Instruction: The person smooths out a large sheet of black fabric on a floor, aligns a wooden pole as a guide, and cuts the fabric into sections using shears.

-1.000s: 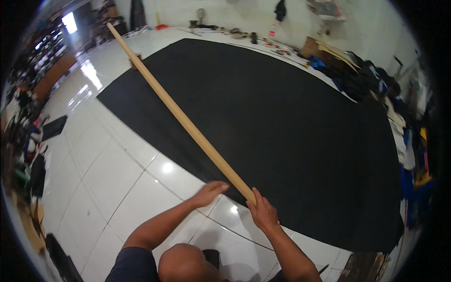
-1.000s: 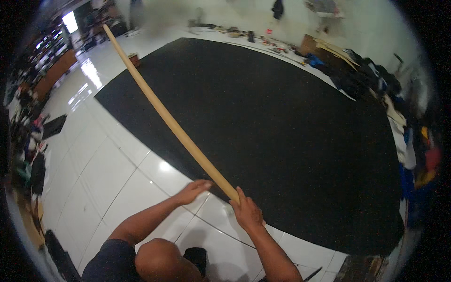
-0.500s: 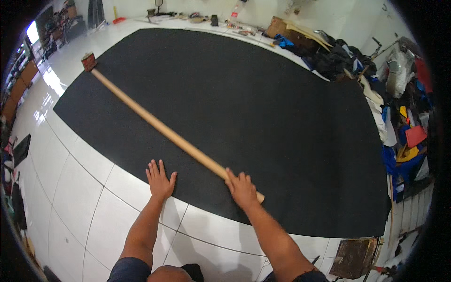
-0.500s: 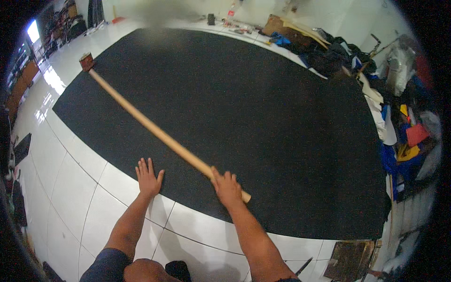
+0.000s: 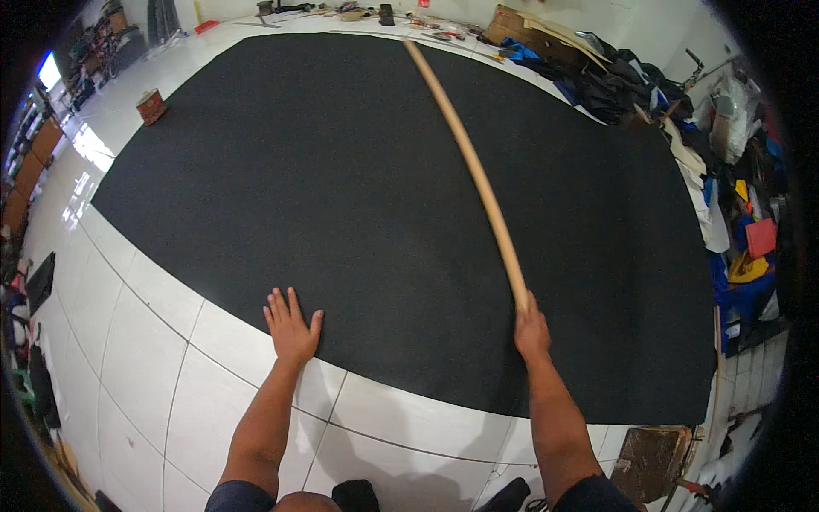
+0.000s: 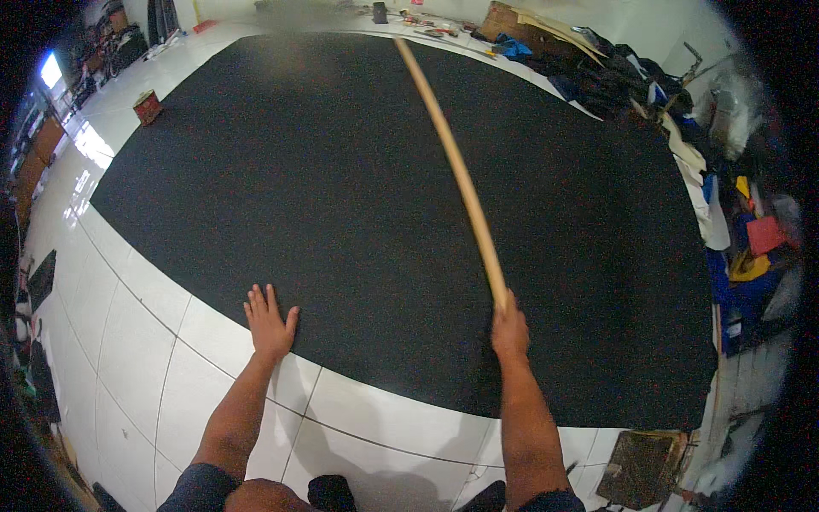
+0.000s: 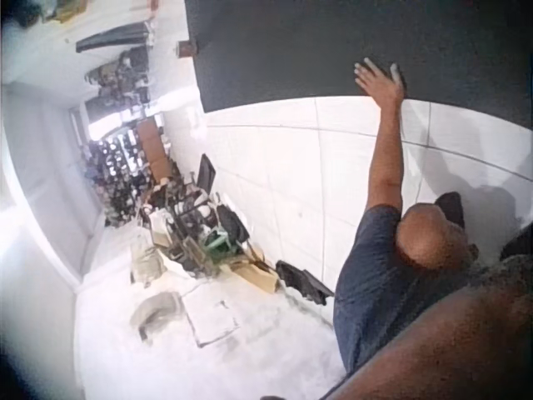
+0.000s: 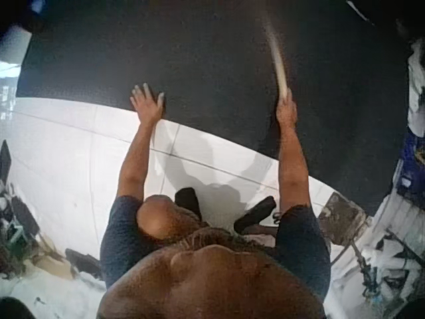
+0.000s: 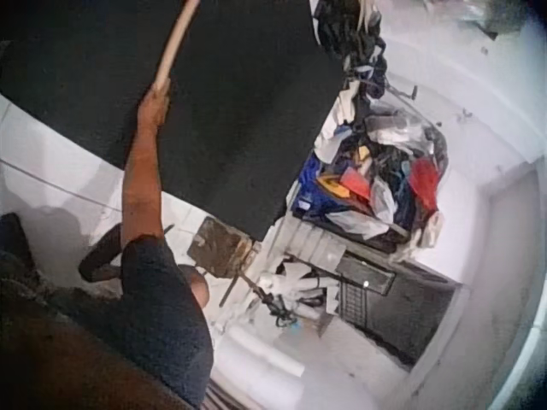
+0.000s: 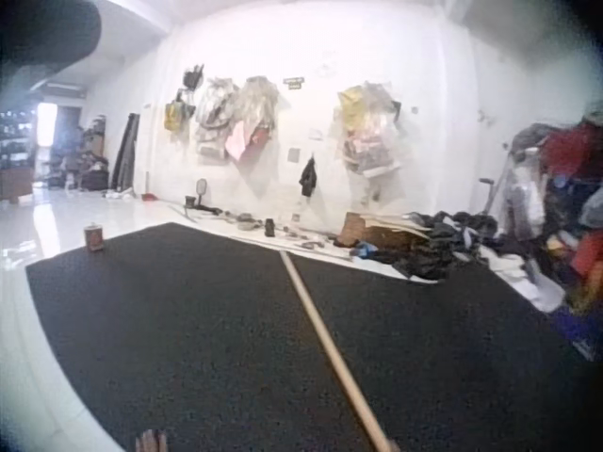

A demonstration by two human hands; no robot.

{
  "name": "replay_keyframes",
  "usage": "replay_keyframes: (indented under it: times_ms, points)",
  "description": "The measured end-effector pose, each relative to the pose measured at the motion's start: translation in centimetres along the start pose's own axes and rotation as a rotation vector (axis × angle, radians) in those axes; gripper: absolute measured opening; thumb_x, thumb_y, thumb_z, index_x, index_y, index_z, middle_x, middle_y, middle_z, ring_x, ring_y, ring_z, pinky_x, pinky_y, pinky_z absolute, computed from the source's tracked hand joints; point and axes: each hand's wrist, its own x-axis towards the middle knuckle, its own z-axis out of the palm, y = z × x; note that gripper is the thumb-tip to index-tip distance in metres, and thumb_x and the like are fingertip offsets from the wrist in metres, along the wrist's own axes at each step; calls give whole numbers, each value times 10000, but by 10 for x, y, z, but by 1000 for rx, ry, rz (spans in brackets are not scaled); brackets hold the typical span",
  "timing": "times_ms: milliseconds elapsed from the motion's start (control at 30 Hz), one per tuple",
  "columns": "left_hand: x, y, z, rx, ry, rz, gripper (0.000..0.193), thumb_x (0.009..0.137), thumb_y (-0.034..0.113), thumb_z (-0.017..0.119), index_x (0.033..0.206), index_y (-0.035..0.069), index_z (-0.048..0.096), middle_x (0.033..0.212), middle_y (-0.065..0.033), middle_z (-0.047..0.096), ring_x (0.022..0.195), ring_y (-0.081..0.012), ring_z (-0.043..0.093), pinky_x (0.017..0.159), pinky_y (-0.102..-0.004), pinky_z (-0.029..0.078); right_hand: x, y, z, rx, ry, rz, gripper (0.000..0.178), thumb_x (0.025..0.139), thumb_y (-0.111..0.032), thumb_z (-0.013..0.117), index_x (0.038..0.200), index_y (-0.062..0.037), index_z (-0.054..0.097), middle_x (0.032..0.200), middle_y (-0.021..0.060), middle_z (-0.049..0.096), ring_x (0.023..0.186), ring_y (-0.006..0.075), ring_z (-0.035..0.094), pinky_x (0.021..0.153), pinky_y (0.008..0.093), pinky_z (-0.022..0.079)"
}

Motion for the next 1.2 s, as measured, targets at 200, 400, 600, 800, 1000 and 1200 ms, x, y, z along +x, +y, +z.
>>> replay_keyframes:
  times_ms: [200, 400, 600, 800, 1000, 1200]
  points:
    - [1, 12, 5, -65, 18, 25, 807, 935, 502, 550, 1505, -12, 300, 1578, -301, 172, 1480, -440, 134, 1199, -539, 70, -61, 177, -28, -10, 183, 167, 498, 1048, -322, 396, 1509, -138, 349, 1200, 276, 620, 1103, 443, 606, 957, 494, 469]
    - [-7, 11, -20, -39, -76, 7, 842, 922, 553, 542, 1507, -5, 306, 1580, -298, 171, 1484, -441, 114, 1192, -557, 52, -73, 170, -33, 98, 273, 189, 489, 1049, -278, 404, 1501, -99, 357, 1113, 293, 642, 1027, 442, 639, 891, 496, 495]
    - [-9, -3, -7, -55, -15, 9, 880, 918, 582, 534, 1512, -17, 285, 1579, -303, 172, 1478, -459, 120, 1183, -574, 66, -68, 36, 8, 52, 196, -23, 512, 1030, -226, 453, 1513, -127, 319, 1076, 275, 620, 980, 413, 637, 855, 500, 506]
    - [-8, 0, -4, -72, -23, 4, 886, 916, 602, 522, 1519, -1, 278, 1580, -301, 169, 1478, -453, 130, 1187, -564, 72, 9, -170, 54, -58, -47, -287, 579, 1039, -329, 442, 1558, -204, 218, 1183, 221, 568, 1050, 367, 614, 904, 488, 498]
    - [-9, 2, -3, -141, -3, 7, 863, 914, 568, 542, 1520, 10, 283, 1584, -291, 169, 1480, -438, 143, 1188, -568, 80, 13, -288, 110, -234, -86, -757, 606, 1023, -334, 481, 1548, -193, 212, 1068, 219, 618, 936, 382, 661, 817, 488, 551]
    - [-15, -10, 3, -254, 83, -23, 702, 898, 356, 583, 1454, -17, 373, 1542, -311, 244, 1455, -459, 203, 1194, -548, 119, -66, -211, 103, -316, -361, -860, 665, 1007, -329, 526, 1563, -167, 198, 1084, 211, 586, 884, 348, 661, 773, 457, 560]
